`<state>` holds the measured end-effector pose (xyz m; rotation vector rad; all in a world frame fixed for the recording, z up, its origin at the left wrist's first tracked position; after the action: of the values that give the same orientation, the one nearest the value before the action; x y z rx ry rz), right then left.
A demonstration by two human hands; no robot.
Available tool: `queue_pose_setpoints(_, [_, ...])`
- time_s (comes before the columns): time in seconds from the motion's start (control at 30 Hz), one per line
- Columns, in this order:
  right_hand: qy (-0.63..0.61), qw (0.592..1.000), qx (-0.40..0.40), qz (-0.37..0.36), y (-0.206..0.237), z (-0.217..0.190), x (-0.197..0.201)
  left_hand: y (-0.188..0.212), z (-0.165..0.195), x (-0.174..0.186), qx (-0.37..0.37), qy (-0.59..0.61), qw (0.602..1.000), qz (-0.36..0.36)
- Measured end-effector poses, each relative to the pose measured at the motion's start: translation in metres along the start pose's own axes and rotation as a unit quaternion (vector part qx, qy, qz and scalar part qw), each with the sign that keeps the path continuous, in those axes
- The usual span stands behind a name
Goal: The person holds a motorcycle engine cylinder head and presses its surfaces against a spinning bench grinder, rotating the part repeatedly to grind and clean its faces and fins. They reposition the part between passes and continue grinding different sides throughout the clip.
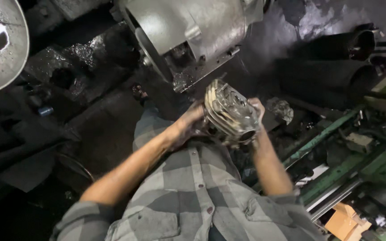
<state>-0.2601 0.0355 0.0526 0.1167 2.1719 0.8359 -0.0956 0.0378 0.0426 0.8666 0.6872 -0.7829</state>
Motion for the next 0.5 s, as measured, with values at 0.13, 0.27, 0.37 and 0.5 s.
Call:
queue_pose_setpoints(0.13, [0.015,0.999,0.037,0.029,0.000,0.010,0.012,0.021,0.006,0.025,-0.136,-0.187,0.970,0.078])
queue_pose_setpoints(0.27, [0.135,0.989,0.050,0.035,-0.016,0.008,-0.012,0.039,-0.010,0.044,-0.076,0.075,0.987,0.124])
queue_pose_setpoints(0.37, [0.194,0.980,0.034,0.034,-0.022,0.012,-0.039,0.060,0.014,0.044,-0.123,0.063,0.981,0.137])
queue_pose_setpoints(0.5, [0.180,0.980,0.011,0.083,-0.029,0.015,-0.065,0.082,0.032,0.048,-0.072,0.128,0.967,0.206])
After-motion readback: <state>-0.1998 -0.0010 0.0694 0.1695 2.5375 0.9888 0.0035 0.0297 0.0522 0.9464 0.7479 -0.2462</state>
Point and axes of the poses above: each hand's wrist, its own y-axis away from the middle knuckle, its own x-axis out of the back of the hand, z = x × y, the point moved 9 cm from there along -y, towards the middle knuckle, and after that the axes turned 11 degrees about -y, right-handed, at the moved point
